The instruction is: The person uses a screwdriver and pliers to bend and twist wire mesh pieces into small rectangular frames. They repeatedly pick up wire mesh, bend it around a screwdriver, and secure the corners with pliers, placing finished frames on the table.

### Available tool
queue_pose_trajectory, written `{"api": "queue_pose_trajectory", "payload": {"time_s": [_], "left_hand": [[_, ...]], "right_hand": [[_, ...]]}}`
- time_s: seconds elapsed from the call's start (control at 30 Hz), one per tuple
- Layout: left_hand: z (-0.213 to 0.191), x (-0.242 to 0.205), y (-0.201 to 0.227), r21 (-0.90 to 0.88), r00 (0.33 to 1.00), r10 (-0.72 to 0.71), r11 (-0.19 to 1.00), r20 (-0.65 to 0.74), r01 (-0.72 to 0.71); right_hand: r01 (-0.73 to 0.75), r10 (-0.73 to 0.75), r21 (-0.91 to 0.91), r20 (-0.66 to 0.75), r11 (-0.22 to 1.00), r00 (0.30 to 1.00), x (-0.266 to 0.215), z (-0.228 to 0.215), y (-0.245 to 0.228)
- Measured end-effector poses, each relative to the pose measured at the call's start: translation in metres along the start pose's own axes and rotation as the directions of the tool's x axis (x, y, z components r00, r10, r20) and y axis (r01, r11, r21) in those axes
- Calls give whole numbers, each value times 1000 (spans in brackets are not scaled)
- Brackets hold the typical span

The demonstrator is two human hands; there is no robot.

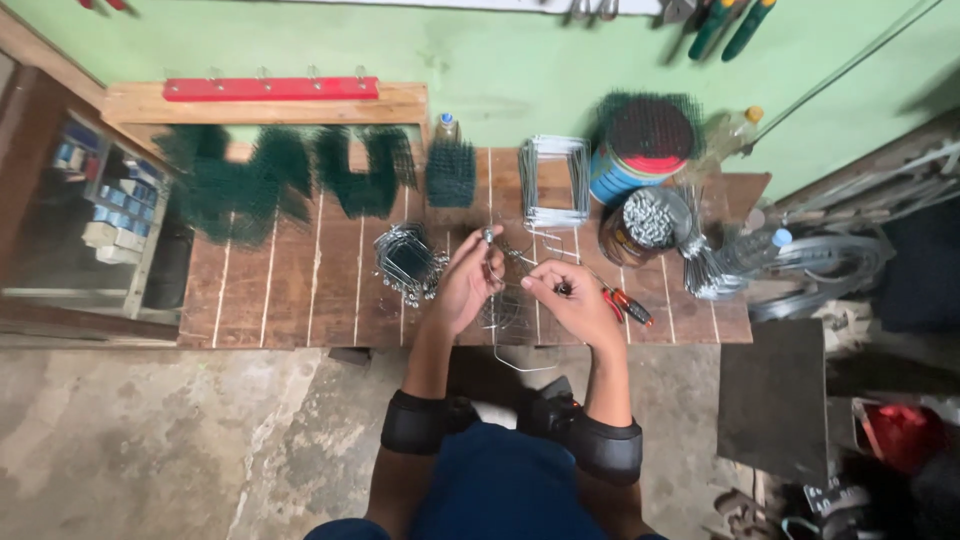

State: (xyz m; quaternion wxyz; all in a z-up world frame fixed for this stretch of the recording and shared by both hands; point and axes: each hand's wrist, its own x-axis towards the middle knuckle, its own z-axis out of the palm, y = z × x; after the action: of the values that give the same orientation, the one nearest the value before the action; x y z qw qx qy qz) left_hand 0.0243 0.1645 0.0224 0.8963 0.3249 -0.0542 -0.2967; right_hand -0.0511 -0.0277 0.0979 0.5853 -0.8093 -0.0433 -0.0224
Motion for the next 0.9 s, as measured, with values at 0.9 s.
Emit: {"api": "queue_pose_trajectory", "payload": {"time_s": [0.9], "left_hand": [[-78, 42, -55, -169, 825, 305, 889, -475, -426]], "right_hand": [[-655, 523, -596, -411, 465, 746, -46, -94, 389]]}}
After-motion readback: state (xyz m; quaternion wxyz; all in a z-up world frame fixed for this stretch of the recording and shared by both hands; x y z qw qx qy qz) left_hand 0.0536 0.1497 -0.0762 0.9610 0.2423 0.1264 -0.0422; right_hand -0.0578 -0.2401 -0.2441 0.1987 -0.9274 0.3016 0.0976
